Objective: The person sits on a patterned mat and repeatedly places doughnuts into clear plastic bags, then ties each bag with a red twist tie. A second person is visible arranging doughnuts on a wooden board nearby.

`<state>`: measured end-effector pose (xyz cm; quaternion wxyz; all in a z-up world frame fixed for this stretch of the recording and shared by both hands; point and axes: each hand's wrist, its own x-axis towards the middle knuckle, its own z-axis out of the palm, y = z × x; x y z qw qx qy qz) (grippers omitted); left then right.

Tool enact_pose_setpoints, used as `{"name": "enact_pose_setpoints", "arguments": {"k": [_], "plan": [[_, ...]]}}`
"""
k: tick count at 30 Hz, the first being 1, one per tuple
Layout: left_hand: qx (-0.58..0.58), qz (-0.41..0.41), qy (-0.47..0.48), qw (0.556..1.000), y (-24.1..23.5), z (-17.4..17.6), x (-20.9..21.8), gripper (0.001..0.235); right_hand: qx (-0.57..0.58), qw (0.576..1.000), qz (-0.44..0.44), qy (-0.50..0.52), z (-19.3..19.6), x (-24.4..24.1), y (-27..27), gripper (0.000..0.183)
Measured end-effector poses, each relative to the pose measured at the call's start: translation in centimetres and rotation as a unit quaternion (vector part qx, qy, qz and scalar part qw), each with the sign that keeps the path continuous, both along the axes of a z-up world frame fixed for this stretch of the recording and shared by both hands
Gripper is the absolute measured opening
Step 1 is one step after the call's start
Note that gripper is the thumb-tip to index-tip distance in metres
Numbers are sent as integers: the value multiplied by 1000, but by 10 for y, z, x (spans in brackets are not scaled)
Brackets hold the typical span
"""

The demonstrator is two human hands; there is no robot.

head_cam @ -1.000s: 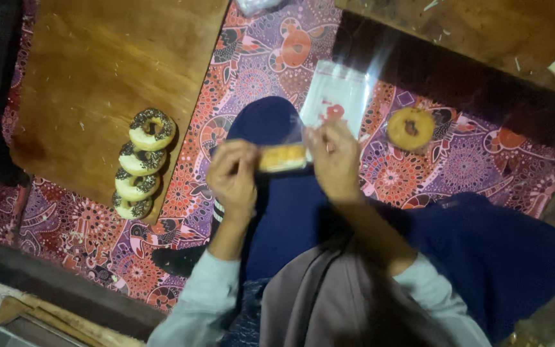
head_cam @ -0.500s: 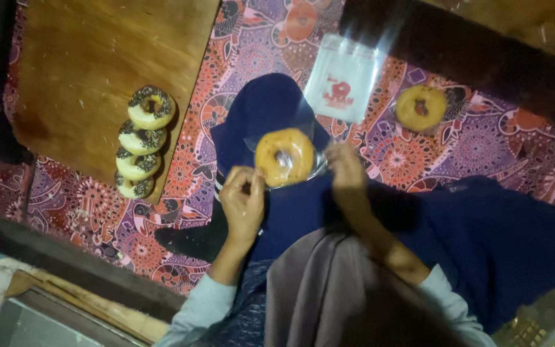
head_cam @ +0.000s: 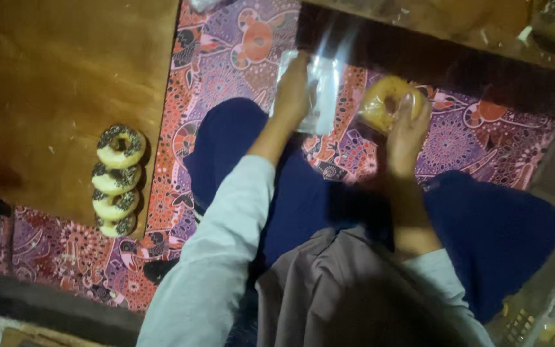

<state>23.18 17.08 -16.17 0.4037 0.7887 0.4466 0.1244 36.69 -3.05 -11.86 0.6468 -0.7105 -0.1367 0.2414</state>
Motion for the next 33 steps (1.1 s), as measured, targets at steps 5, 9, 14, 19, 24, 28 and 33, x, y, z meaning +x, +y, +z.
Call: {"name": "enact_pose_setpoints", "arguments": {"k": [5, 9, 14, 19, 24, 28, 33], "plan": [[86, -73, 65, 992, 18, -101, -6, 26, -361, 858, 62, -362, -19, 24, -12, 61], [231, -119, 81, 962, 25, -121, -8, 28, -312, 849, 87, -418, -20, 18, 27, 60], [115, -111, 124, 979, 14, -103, -13, 32, -244, 921, 142, -270, -43, 7, 95, 75], [163, -125, 83, 975, 22, -90, -6, 32, -295, 918, 145, -220, -59, 25, 129, 80], [199, -60, 30, 978, 9, -85, -10, 26, -264, 930, 168, -193, -75, 21, 110, 72], [136, -192, 140, 962, 7, -28, -1, 32, -241, 905, 202, -287, -59, 25, 114, 78], [353, -9, -218, 910, -15, 66, -3, 72, -137, 929, 302, -162, 7, 19, 103, 30]]}}
